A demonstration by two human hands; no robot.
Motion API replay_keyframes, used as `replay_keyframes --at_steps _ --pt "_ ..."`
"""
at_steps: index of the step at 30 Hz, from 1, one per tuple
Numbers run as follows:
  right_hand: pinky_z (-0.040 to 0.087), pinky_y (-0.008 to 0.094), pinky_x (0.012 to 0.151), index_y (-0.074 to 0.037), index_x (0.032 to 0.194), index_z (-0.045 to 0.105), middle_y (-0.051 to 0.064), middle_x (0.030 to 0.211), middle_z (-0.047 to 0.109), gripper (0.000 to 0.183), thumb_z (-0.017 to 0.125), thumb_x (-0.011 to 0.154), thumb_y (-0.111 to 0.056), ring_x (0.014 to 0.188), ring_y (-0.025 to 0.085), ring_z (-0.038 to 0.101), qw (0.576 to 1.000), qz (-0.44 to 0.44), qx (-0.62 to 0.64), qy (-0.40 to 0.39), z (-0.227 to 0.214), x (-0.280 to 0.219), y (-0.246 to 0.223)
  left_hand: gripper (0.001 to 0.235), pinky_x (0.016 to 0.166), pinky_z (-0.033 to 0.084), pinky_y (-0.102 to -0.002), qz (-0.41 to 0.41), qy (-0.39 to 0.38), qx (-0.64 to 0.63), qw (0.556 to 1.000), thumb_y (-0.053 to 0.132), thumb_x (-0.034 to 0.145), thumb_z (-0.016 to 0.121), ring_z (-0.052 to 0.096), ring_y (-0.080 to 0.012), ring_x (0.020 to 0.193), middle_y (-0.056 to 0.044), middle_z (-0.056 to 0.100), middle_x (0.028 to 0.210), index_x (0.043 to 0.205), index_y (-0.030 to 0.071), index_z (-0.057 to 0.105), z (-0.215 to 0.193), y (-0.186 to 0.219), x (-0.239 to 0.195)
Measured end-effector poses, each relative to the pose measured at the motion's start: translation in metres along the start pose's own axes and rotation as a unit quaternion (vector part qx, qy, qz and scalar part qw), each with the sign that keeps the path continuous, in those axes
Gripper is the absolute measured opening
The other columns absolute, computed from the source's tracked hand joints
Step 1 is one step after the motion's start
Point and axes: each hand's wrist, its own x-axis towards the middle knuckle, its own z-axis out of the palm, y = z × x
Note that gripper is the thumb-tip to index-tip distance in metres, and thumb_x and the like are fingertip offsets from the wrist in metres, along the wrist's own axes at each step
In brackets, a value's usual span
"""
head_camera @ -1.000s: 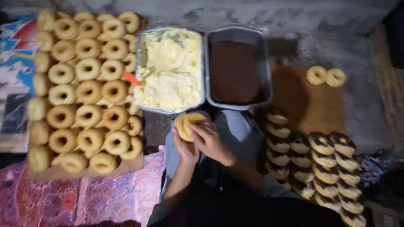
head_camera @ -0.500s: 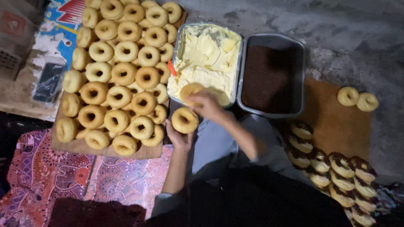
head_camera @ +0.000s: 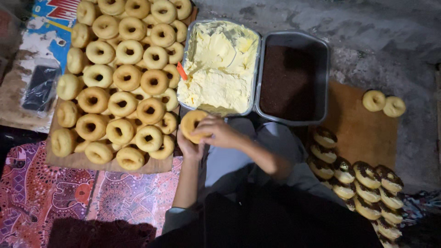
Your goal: The person repeatedly picks up plain donuts, presses the center into a tub of cream filling, then dips the filled donut into a tub of chocolate sprinkles. The finished donuts are placed in a growing stack on the right side of the frame.
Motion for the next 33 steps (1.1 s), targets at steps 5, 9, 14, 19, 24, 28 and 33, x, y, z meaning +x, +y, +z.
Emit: replay_keyframes --at_steps 5,9,14,19,24,28,33 --pt "0.047 0.04 0.108 -0.012 0.118 0.074 0.007 0.12 0.074 0.036 0.082 0.083 -0.01 0.118 0.028 0.066 0.984 0.111 -0.087 0.104 -0.026 0.011 0.016 0.052 0.108 0.053 -0.047 0.001 -0.029 -0.018 0.999 0.032 0.1 0.041 0.063 -0.0315 0.124 -0.018 0.064 0.132 0.133 -0.004 0.06 -0.002 0.001 0.0" --pt "0.049 0.042 0.107 -0.01 0.123 0.07 0.009 0.124 0.072 0.046 0.079 0.079 -0.006 0.119 0.027 0.065 0.984 0.099 -0.091 0.12 -0.034 0.013 0.014 0.058 0.104 0.053 -0.047 -0.008 -0.002 -0.009 1.0 0.04 0.096 0.037 0.065 -0.0301 0.121 -0.015 0.066 0.13 0.131 0.0 0.059 0.021 0.003 -0.012" --pt "0.041 0.051 0.114 -0.008 0.131 0.067 0.011 0.118 0.071 0.06 0.081 0.073 -0.008 0.119 0.027 0.066 0.996 0.074 0.006 0.041 -0.007 -0.021 -0.028 0.062 0.105 0.051 -0.046 -0.011 -0.01 0.049 0.999 0.052 0.106 0.038 0.063 -0.0294 0.119 -0.014 0.066 0.129 0.136 0.002 0.057 0.034 0.002 -0.022" --pt "0.056 0.036 0.101 -0.012 0.139 0.064 0.007 0.123 0.071 0.058 0.074 0.083 -0.014 0.109 0.02 0.07 0.955 0.245 0.015 0.169 -0.031 -0.029 -0.045 0.056 0.105 0.053 -0.043 0.008 -0.005 0.096 0.995 0.046 0.105 0.041 0.066 -0.0272 0.12 -0.013 0.068 0.129 0.133 0.001 0.059 0.027 -0.008 -0.024" --pt "0.045 0.044 0.109 -0.008 0.134 0.066 0.011 0.126 0.069 0.061 0.08 0.075 -0.01 0.121 0.031 0.063 0.99 0.033 -0.077 0.118 -0.04 -0.043 -0.074 0.054 0.102 0.052 -0.045 0.03 -0.03 0.096 0.994 0.046 0.108 0.043 0.065 -0.0271 0.116 -0.014 0.068 0.126 0.133 0.001 0.059 0.024 -0.023 -0.034" --pt "0.053 0.035 0.097 -0.012 0.133 0.07 0.007 0.113 0.07 0.058 0.071 0.075 -0.012 0.1 0.025 0.064 0.964 0.187 -0.047 0.183 -0.05 -0.051 -0.087 0.055 0.103 0.052 -0.047 0.064 -0.02 0.117 0.991 0.046 0.108 0.044 0.066 -0.0279 0.116 -0.015 0.067 0.126 0.131 -0.001 0.06 0.038 -0.021 -0.043" --pt "0.05 0.04 0.1 -0.007 0.118 0.071 0.008 0.118 0.068 0.035 0.079 0.085 -0.009 0.112 0.027 0.063 0.968 0.152 0.09 0.178 -0.04 -0.074 -0.091 0.058 0.11 0.046 -0.04 0.14 -0.114 0.27 0.946 0.047 0.105 0.048 0.059 -0.0291 0.127 -0.015 0.062 0.138 0.138 0.0 0.056 0.074 -0.023 -0.066"
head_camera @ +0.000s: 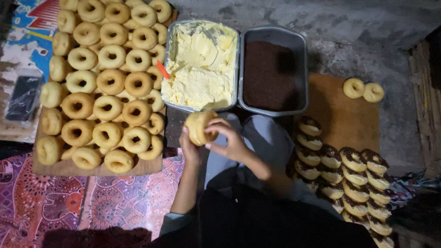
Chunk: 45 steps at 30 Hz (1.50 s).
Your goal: The person repeatedly picks up plain donuts, presses the center into a tub of cream filling, then dips the filled donut into a tub of chocolate sprinkles. The finished donuts are placed in a growing stack on the right side of the frame.
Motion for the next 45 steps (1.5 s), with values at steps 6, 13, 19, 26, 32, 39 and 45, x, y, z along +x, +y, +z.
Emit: replay_keyframes --at_steps 6,13,19,26,32,39,45 --pt "0.056 0.037 0.093 -0.011 0.126 0.068 0.005 0.12 0.07 0.04 0.076 0.087 -0.011 0.112 0.02 0.066 0.887 0.255 0.37 0.106 0.014 -0.004 0.004 0.053 0.121 0.036 -0.042 0.235 -0.099 0.315 0.914 0.05 0.113 0.041 0.047 -0.0353 0.143 -0.02 0.05 0.15 0.129 0.0 0.053 0.029 0.019 -0.013" --pt "0.057 0.035 0.101 -0.008 0.125 0.073 0.005 0.126 0.073 0.044 0.087 0.084 -0.014 0.117 0.019 0.068 0.986 -0.117 -0.119 0.013 -0.029 0.015 -0.019 0.061 0.114 0.045 -0.044 -0.129 -0.019 -0.135 0.982 0.05 0.106 0.04 0.058 -0.0279 0.132 -0.015 0.061 0.14 0.142 0.002 0.053 0.022 0.0 -0.007" --pt "0.048 0.044 0.1 -0.003 0.122 0.069 0.016 0.115 0.072 0.049 0.084 0.076 -0.01 0.111 0.028 0.065 0.965 -0.212 -0.147 0.055 -0.039 0.016 -0.021 0.061 0.113 0.045 -0.043 -0.169 0.002 -0.173 0.97 0.048 0.108 0.039 0.059 -0.027 0.13 -0.015 0.06 0.141 0.143 0.0 0.051 0.031 -0.013 -0.007" --pt "0.053 0.04 0.094 -0.007 0.133 0.07 0.008 0.115 0.073 0.047 0.08 0.088 -0.019 0.101 0.022 0.066 0.98 0.021 -0.137 0.145 -0.049 0.027 -0.024 0.061 0.109 0.047 -0.047 -0.181 -0.012 -0.219 0.959 0.048 0.107 0.041 0.06 -0.0301 0.127 -0.015 0.062 0.138 0.142 0.0 0.052 0.039 -0.02 -0.009" --pt "0.045 0.048 0.092 -0.006 0.134 0.067 0.013 0.108 0.068 0.073 0.089 0.066 -0.022 0.105 0.032 0.062 0.938 -0.165 -0.286 -0.102 -0.069 0.002 -0.006 0.062 0.111 0.046 -0.048 -0.215 -0.049 -0.267 0.938 0.052 0.109 0.041 0.058 -0.0317 0.129 -0.016 0.06 0.141 0.145 0.003 0.052 0.049 -0.019 0.006" --pt "0.057 0.036 0.098 -0.002 0.131 0.071 0.011 0.125 0.076 0.051 0.079 0.081 -0.013 0.11 0.018 0.071 0.969 0.222 0.01 0.108 -0.185 0.047 0.185 0.061 0.108 0.048 -0.058 -0.23 -0.017 -0.269 0.935 0.051 0.103 0.041 0.06 -0.0351 0.126 -0.015 0.063 0.135 0.139 0.004 0.053 0.039 -0.041 0.007" --pt "0.053 0.042 0.088 -0.004 0.117 0.078 0.011 0.111 0.077 0.045 0.083 0.073 -0.013 0.099 0.022 0.071 0.951 0.269 -0.148 -0.02 -0.18 0.04 0.242 0.06 0.112 0.047 -0.054 -0.252 0.013 -0.248 0.935 0.05 0.109 0.04 0.059 -0.0332 0.128 -0.014 0.064 0.135 0.142 0.002 0.054 0.019 -0.091 -0.002"
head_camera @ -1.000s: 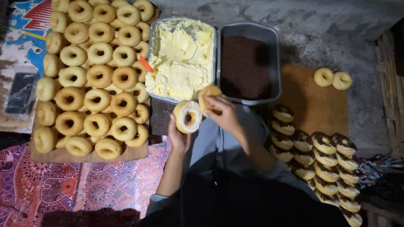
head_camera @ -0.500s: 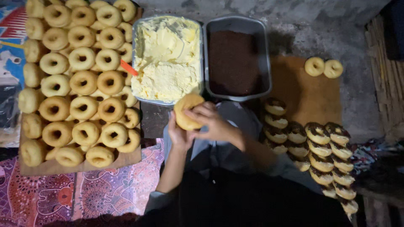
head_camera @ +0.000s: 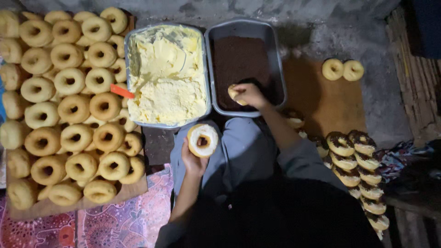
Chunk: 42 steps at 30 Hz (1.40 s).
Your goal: The person repeatedly picks up plain donuts, presses the center into a tub of cream filling, then dips the filled donut into a tub of chocolate sprinkles. The finished donuts are placed in a growing stack on the right side of the frame.
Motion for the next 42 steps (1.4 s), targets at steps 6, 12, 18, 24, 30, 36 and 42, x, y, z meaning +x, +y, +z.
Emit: replay_keyframes --at_steps 6,12,18,24,30,36,42 --pt "0.049 0.046 0.08 -0.007 0.119 0.078 0.011 0.104 0.075 0.034 0.068 0.089 -0.019 0.092 0.028 0.07 0.996 0.023 0.047 0.079 -0.023 -0.028 -0.013 0.06 0.107 0.049 -0.061 -0.005 -0.053 -0.042 0.998 0.052 0.111 0.04 0.062 -0.0372 0.123 -0.013 0.065 0.12 0.137 0.0 0.057 -0.021 0.005 0.007" --pt "0.056 0.043 0.096 0.001 0.119 0.07 0.015 0.116 0.071 0.035 0.055 0.091 -0.015 0.105 0.029 0.068 0.721 0.066 0.68 0.116 -0.097 -0.115 0.07 0.061 0.107 0.046 -0.062 -0.014 -0.004 0.008 1.0 0.053 0.105 0.038 0.062 -0.0368 0.12 -0.012 0.067 0.116 0.131 0.001 0.056 -0.005 0.009 -0.001" --pt "0.055 0.044 0.107 -0.002 0.126 0.063 0.014 0.127 0.068 0.032 0.056 0.097 -0.012 0.121 0.028 0.065 0.721 0.069 0.64 0.255 -0.145 -0.198 0.156 0.062 0.11 0.044 -0.067 0.006 -0.032 -0.007 0.999 0.052 0.111 0.039 0.06 -0.0384 0.122 -0.013 0.064 0.115 0.138 -0.001 0.055 -0.002 0.009 0.001" --pt "0.058 0.052 0.096 -0.011 0.124 0.057 0.012 0.111 0.063 0.033 0.06 0.093 -0.004 0.109 0.031 0.062 0.736 0.211 0.538 0.352 -0.126 -0.155 0.164 0.062 0.113 0.043 -0.065 0.019 0.002 0.022 1.0 0.05 0.109 0.04 0.059 -0.04 0.125 -0.014 0.064 0.117 0.14 -0.002 0.054 0.003 0.005 0.0" --pt "0.058 0.043 0.085 -0.003 0.122 0.065 0.014 0.106 0.069 0.024 0.064 0.099 -0.009 0.097 0.025 0.066 0.882 0.296 0.138 0.338 -0.115 -0.144 0.135 0.063 0.107 0.044 -0.073 -0.013 -0.056 -0.022 0.998 0.05 0.108 0.042 0.06 -0.0416 0.124 -0.015 0.065 0.119 0.14 -0.002 0.054 0.013 0.01 -0.01" --pt "0.06 0.035 0.081 0.0 0.133 0.066 0.015 0.115 0.073 0.035 0.059 0.106 -0.022 0.096 0.02 0.07 0.958 0.069 0.233 0.155 -0.074 -0.2 0.055 0.061 0.101 0.046 -0.072 -0.184 -0.099 0.071 0.975 0.051 0.101 0.041 0.061 -0.0412 0.125 -0.017 0.065 0.131 0.137 0.003 0.054 0.022 -0.009 -0.005" --pt "0.054 0.043 0.098 -0.003 0.148 0.05 0.013 0.133 0.064 0.06 0.066 0.097 -0.029 0.12 0.024 0.064 0.791 0.148 0.535 -0.257 0.014 -0.173 -0.029 0.067 0.1 0.046 -0.065 -0.314 -0.103 0.15 0.932 0.06 0.105 0.041 0.059 -0.04 0.126 -0.02 0.059 0.142 0.145 0.008 0.054 0.029 -0.041 0.011"
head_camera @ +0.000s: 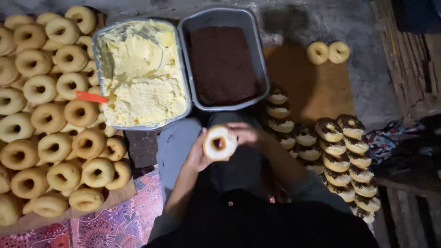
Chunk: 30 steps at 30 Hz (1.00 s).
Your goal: The person repeatedly picks up plain donuts, presses the center into a tub of cream filling, then dips the filled donut into a tub of chocolate sprinkles. The finished donuts are placed in a growing stack on the right side of the frame.
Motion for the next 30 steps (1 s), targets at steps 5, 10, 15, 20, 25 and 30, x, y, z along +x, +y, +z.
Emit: replay_keyframes --at_steps 5,10,15,20,25,30 --pt "0.059 0.043 0.093 0.004 0.126 0.064 0.015 0.115 0.073 0.034 0.063 0.097 -0.014 0.104 0.026 0.071 0.946 -0.259 -0.062 0.185 -0.064 0.059 -0.08 0.048 0.101 0.051 -0.063 0.101 0.013 -0.031 0.994 0.06 0.103 0.044 0.058 -0.0448 0.129 -0.025 0.055 0.143 0.126 0.019 0.054 -0.01 0.032 -0.027" --pt "0.056 0.039 0.082 -0.004 0.118 0.07 0.01 0.106 0.072 0.037 0.074 0.082 -0.011 0.096 0.021 0.068 0.871 -0.221 -0.317 0.303 -0.088 0.127 -0.102 0.043 0.105 0.047 -0.06 0.132 -0.035 -0.058 0.989 0.057 0.104 0.046 0.055 -0.0438 0.132 -0.026 0.053 0.147 0.129 0.022 0.054 -0.011 0.029 -0.031" --pt "0.048 0.045 0.081 -0.015 0.108 0.082 0.011 0.107 0.075 0.04 0.082 0.068 -0.018 0.094 0.028 0.068 0.599 -0.173 -0.74 0.251 -0.052 0.128 -0.091 0.042 0.107 0.045 -0.06 0.131 -0.049 -0.074 0.987 0.055 0.105 0.047 0.053 -0.0436 0.135 -0.026 0.054 0.147 0.13 0.022 0.054 -0.018 0.032 -0.033" --pt "0.054 0.037 0.083 -0.006 0.12 0.074 0.008 0.106 0.075 0.037 0.064 0.088 -0.022 0.094 0.024 0.069 0.844 -0.218 -0.408 0.271 -0.071 0.081 -0.098 0.042 0.108 0.044 -0.06 0.128 -0.063 -0.076 0.987 0.054 0.105 0.047 0.052 -0.0437 0.135 -0.026 0.053 0.147 0.13 0.023 0.056 -0.019 0.032 -0.031" --pt "0.06 0.038 0.096 -0.002 0.111 0.069 0.011 0.107 0.073 0.031 0.063 0.089 -0.023 0.101 0.025 0.071 0.905 -0.249 0.162 0.304 -0.13 -0.002 -0.083 0.042 0.108 0.043 -0.06 0.132 -0.057 -0.08 0.986 0.053 0.104 0.048 0.052 -0.0431 0.135 -0.027 0.053 0.148 0.131 0.023 0.058 -0.017 0.034 -0.033" --pt "0.055 0.045 0.095 0.002 0.112 0.064 0.017 0.115 0.069 0.031 0.072 0.086 -0.013 0.107 0.03 0.067 0.661 -0.42 -0.469 0.408 -0.177 -0.108 -0.053 0.045 0.111 0.041 -0.061 0.132 -0.077 -0.085 0.985 0.054 0.106 0.048 0.05 -0.0436 0.137 -0.027 0.052 0.149 0.134 0.021 0.057 -0.014 0.036 -0.032"
